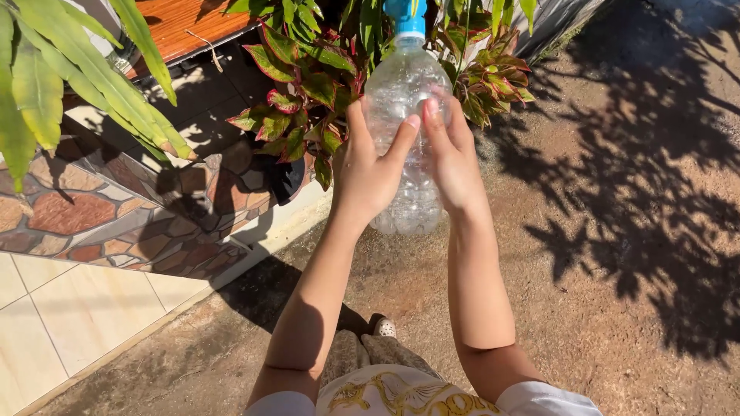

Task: The person uses a plastic bottle with a spray nozzle to water several potted plants on a tiled balcony. They move between different plants, spraying water onto the leaves and soil.

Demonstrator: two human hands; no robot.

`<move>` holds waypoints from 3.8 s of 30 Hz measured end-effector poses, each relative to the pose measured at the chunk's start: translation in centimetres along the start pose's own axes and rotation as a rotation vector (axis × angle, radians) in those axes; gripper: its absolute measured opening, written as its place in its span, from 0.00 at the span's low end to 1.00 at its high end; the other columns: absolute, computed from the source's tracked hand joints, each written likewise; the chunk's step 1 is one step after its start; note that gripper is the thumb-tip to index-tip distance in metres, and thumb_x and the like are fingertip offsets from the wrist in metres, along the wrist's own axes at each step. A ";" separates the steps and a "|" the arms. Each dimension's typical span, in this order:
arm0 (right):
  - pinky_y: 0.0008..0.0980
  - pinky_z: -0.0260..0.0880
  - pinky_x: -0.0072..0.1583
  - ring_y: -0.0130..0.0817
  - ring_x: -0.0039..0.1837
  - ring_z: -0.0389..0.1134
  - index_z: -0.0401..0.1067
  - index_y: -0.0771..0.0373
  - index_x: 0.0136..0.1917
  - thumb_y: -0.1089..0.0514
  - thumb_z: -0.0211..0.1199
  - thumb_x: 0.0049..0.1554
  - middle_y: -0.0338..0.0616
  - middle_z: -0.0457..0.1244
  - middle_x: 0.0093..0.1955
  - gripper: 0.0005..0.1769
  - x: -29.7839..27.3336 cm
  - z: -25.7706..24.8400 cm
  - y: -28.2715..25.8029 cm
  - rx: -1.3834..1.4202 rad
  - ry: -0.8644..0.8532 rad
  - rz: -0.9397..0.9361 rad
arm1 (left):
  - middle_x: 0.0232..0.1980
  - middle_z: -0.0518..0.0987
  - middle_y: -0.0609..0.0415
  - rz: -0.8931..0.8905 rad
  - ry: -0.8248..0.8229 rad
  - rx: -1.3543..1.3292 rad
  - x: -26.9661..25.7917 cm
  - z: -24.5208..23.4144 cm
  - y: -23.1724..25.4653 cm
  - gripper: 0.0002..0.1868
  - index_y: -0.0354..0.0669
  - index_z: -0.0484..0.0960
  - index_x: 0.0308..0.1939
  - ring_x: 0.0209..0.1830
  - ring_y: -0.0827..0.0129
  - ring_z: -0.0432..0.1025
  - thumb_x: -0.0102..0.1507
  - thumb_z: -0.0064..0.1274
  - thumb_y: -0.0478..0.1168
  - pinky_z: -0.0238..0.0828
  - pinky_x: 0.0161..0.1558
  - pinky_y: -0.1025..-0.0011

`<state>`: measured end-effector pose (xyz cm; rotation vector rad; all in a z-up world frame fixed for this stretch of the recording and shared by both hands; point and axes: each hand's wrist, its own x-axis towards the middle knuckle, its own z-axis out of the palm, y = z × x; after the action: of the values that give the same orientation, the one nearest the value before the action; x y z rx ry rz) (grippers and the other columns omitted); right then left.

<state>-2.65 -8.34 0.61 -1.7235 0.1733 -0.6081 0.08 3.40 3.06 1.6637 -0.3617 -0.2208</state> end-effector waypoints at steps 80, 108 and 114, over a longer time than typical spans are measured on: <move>0.58 0.48 0.70 0.60 0.77 0.41 0.46 0.72 0.75 0.31 0.51 0.58 0.70 0.40 0.77 0.49 -7.7 -5.2 10.0 0.033 0.250 0.749 | 0.72 0.55 0.29 -0.435 -0.425 0.243 -1.4 6.4 -8.1 0.56 0.37 0.45 0.74 0.72 0.39 0.52 0.56 0.42 0.73 0.47 0.69 0.44; 0.60 0.54 0.69 0.54 0.72 0.51 0.57 0.67 0.69 0.44 0.44 0.68 0.64 0.56 0.66 0.27 2.9 -23.1 1.1 -0.050 -0.030 -0.231 | 0.68 0.57 0.20 0.241 0.040 -0.124 -0.7 22.7 5.0 0.35 0.33 0.53 0.65 0.70 0.27 0.51 0.66 0.46 0.54 0.41 0.64 0.29; 0.65 0.45 0.70 0.67 0.74 0.46 0.54 0.71 0.72 0.29 0.41 0.61 0.72 0.50 0.71 0.45 1.1 -20.4 6.1 -0.096 -0.096 0.338 | 0.62 0.70 0.33 -0.310 -0.024 0.166 0.3 22.1 -1.5 0.43 0.42 0.53 0.67 0.62 0.35 0.65 0.60 0.44 0.66 0.57 0.60 0.34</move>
<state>-10.29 -28.00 -2.31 -1.7607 0.4218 -0.2720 -7.26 -17.08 -1.25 1.8799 -0.1401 -0.4522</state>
